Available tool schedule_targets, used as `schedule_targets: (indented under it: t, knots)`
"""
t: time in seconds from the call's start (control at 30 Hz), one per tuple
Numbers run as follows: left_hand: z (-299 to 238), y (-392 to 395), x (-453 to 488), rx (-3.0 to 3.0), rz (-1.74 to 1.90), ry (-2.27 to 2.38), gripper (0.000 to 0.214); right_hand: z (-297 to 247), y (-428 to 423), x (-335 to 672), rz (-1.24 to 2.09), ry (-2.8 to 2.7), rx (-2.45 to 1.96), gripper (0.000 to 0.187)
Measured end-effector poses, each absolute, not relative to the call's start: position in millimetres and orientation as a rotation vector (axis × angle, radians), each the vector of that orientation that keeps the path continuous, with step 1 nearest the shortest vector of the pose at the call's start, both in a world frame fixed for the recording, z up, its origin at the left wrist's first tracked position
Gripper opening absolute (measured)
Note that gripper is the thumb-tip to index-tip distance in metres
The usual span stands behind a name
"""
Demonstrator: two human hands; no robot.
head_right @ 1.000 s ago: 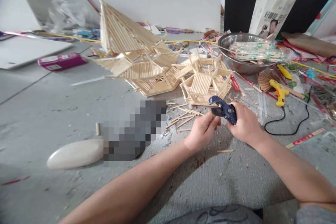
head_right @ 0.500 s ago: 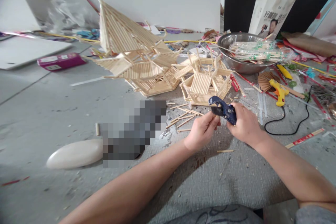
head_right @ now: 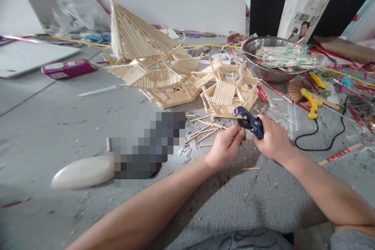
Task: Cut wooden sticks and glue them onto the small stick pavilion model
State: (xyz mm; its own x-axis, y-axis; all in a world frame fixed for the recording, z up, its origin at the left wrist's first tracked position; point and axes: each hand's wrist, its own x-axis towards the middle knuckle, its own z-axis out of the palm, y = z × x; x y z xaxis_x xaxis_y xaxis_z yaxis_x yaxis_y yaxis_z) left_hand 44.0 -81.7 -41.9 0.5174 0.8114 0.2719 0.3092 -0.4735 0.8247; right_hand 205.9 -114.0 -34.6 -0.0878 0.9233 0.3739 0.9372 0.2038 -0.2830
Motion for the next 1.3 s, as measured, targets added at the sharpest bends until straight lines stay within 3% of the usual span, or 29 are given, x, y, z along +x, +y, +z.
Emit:
schedule_targets:
  t: [0.47, 0.93, 1.3]
  knots:
    - [-38.7, -81.9, 44.1, 2.062, 0.855, 0.939, 0.027, -33.0, -113.8, 207.1, -0.072, -2.041, -1.771, 0.035]
    - [-41.3, -85.2, 44.2, 2.073, 0.783, 0.93, 0.028, -32.1, -113.5, 211.1, -0.072, -2.064, -1.824, 0.018]
    - [-35.0, -85.1, 44.7, 1.958, 0.842, 0.904, 0.03, -28.5, -112.5, 206.9, 0.339, -1.902, -1.703, 0.01]
